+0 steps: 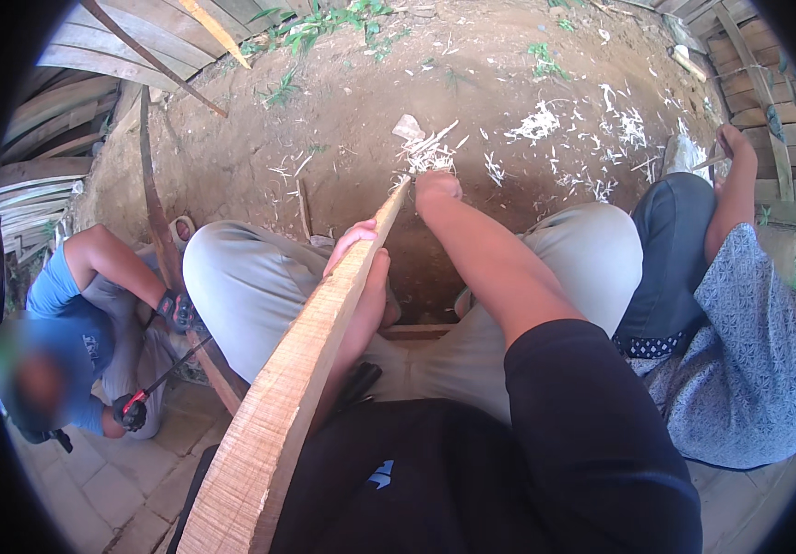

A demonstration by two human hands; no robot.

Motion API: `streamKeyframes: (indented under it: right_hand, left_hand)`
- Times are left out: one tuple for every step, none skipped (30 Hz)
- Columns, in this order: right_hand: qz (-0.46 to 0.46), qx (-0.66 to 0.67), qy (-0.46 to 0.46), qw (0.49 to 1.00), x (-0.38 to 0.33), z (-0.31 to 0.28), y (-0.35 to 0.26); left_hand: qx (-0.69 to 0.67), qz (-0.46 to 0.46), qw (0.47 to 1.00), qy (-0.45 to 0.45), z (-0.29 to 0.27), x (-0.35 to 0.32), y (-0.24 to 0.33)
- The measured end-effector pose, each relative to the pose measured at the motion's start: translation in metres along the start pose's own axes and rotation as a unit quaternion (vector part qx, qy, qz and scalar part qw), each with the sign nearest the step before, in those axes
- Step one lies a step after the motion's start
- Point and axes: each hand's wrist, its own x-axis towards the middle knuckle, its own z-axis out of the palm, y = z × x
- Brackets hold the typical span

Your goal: The person sits on the ground and uses a chisel to shave and shape a long, thin piece of wood held between their legs. Another person is visible in the background using a hand saw on a separate piece of wood.

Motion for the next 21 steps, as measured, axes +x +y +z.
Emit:
streamKeyframes:
  right_hand:
    - [0.008,0.014,-0.001,1.000,0.000,-0.001,-0.001]
    - [0.016,0.028,-0.003,0.999,0.000,-0.003,-0.001]
    - [0.023,0.041,-0.005,0.999,-0.002,-0.005,-0.001]
    - [0.020,0.043,-0.005,0.999,-0.005,-0.006,-0.002]
    - [0.017,0.044,-0.004,0.999,-0.007,-0.007,-0.004]
    - [0.016,0.045,-0.004,0.999,-0.007,-0.006,-0.003]
    - [0.015,0.045,-0.002,0.999,-0.006,-0.005,-0.002]
    - [0.014,0.044,0.001,0.999,-0.005,-0.004,0.000]
    - [0.013,0.042,0.003,0.999,-0.002,-0.002,0.002]
    - [0.013,0.046,0.005,0.999,0.001,0.000,0.002]
    - [0.012,0.049,0.006,0.999,0.005,0.002,0.002]
    - [0.012,0.052,0.009,0.999,0.009,0.004,0.001]
    - [0.029,0.059,0.006,0.998,0.015,0.005,0.000]
    - [0.046,0.065,0.003,0.997,0.020,0.006,-0.001]
    - [0.059,0.072,-0.001,0.996,0.026,0.008,-0.008]
    - [0.057,0.079,0.010,0.995,0.031,0.012,-0.008]
    - [0.057,0.085,0.021,0.995,0.034,0.016,-0.001]
    - [0.052,0.092,0.030,0.994,0.039,0.022,0.002]
    - [0.029,0.086,0.032,0.995,0.042,0.024,0.008]
    - [0.007,0.081,0.033,0.996,0.046,0.024,0.016]
    - [-0.013,0.075,0.036,0.996,0.046,0.022,0.021]
  left_hand:
    - [0.020,0.001,1.000,-0.004,-0.001,-0.001,-0.001]
    - [0.040,0.002,0.999,-0.008,-0.002,-0.001,-0.002]
    - [0.040,0.010,0.999,-0.009,-0.002,-0.002,-0.005]
    - [0.040,0.019,0.999,-0.009,-0.003,-0.002,-0.008]
    - [0.040,0.027,0.999,-0.010,-0.003,-0.002,-0.010]
    - [0.042,0.023,0.999,-0.013,-0.003,-0.002,-0.010]
    - [0.044,0.019,0.999,-0.016,-0.003,-0.001,-0.011]
    - [0.046,0.016,0.999,-0.018,-0.003,-0.001,-0.012]
    - [0.042,0.020,0.999,-0.018,-0.003,-0.001,-0.010]
    - [0.038,0.024,0.999,-0.018,-0.003,0.000,-0.006]
    - [0.034,0.027,0.999,-0.018,-0.003,0.001,-0.004]
    - [0.024,0.017,0.999,-0.019,-0.003,0.000,-0.003]
    - [0.015,0.006,1.000,-0.021,-0.003,0.000,-0.002]
    - [0.010,0.001,1.000,-0.020,-0.003,-0.001,-0.003]
    - [0.007,-0.002,1.000,-0.018,-0.005,0.000,-0.003]
    - [0.009,0.002,1.000,-0.014,-0.004,0.000,-0.003]
    - [-0.008,0.019,1.000,0.008,0.000,0.001,-0.002]
    - [-0.020,0.036,0.999,0.030,0.003,0.002,-0.001]
    - [-0.040,0.044,0.997,0.044,0.006,0.002,-0.002]
    - [-0.030,0.048,0.997,0.044,0.005,0.004,-0.003]
    - [-0.023,0.053,0.997,0.043,0.005,0.006,-0.002]
